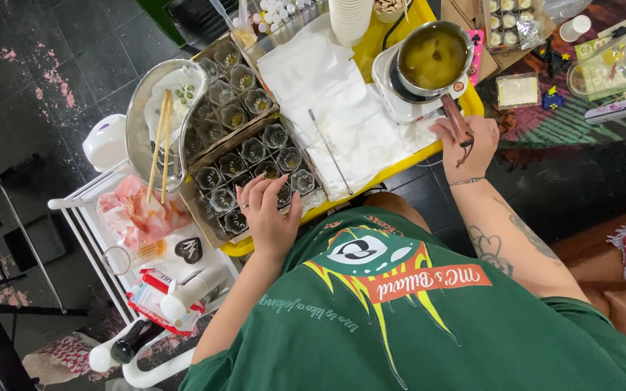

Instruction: Melting green wax in a small pot and stirring it with a tool at a candle-making station.

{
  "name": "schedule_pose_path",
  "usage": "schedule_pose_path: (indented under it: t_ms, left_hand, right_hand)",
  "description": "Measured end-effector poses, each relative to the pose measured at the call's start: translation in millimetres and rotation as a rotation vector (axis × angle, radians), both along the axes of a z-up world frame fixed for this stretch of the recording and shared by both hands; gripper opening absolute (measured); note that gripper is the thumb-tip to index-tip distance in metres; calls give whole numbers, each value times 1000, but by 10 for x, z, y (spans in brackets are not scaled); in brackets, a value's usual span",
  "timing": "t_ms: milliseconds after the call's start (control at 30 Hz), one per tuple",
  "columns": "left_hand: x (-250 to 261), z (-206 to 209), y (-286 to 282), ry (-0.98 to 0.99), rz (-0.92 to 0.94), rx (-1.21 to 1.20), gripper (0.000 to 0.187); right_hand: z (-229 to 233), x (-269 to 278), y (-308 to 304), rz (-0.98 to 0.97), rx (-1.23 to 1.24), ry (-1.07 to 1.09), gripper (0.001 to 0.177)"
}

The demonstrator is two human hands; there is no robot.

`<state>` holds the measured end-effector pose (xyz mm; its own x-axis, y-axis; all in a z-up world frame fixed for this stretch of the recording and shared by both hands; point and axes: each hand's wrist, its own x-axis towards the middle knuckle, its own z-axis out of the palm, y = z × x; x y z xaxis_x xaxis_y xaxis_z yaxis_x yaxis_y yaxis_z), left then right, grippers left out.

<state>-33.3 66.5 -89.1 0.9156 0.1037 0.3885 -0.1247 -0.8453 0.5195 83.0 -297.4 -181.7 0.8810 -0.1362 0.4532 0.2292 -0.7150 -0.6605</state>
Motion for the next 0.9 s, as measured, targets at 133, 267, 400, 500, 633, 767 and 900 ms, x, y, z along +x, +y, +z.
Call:
schedule_pose_path:
  t_ms: [133, 267, 400, 500, 633, 767, 900]
  left_hand:
    - [-7, 29, -9, -8, 2, 1, 39]
    - [-30, 76, -22, -18, -8, 12, 40]
    - [-68, 80, -77, -9, 28, -4, 40]
    - [-96, 61, -164, -10, 73, -8, 39]
    - [-162, 74, -322, -1, 128, -18, 38]
    - [-231, 153, -497, 21, 181, -49, 37]
    - [-337, 248, -656, -7, 259, -63, 36]
  right_hand:
    - [41, -38, -76, 51, -520, -87, 12]
    - [0, 6, -168, 94, -372, 75, 14]
    - [-10, 38, -209, 112, -171, 190, 24]
    - [11, 45, -238, 143, -398, 101, 19]
    - [13, 74, -395, 127, -417, -10, 20]
    - [-35, 77, -608, 158, 296, 253, 14]
    - [-136, -10, -793, 226, 588, 294, 17]
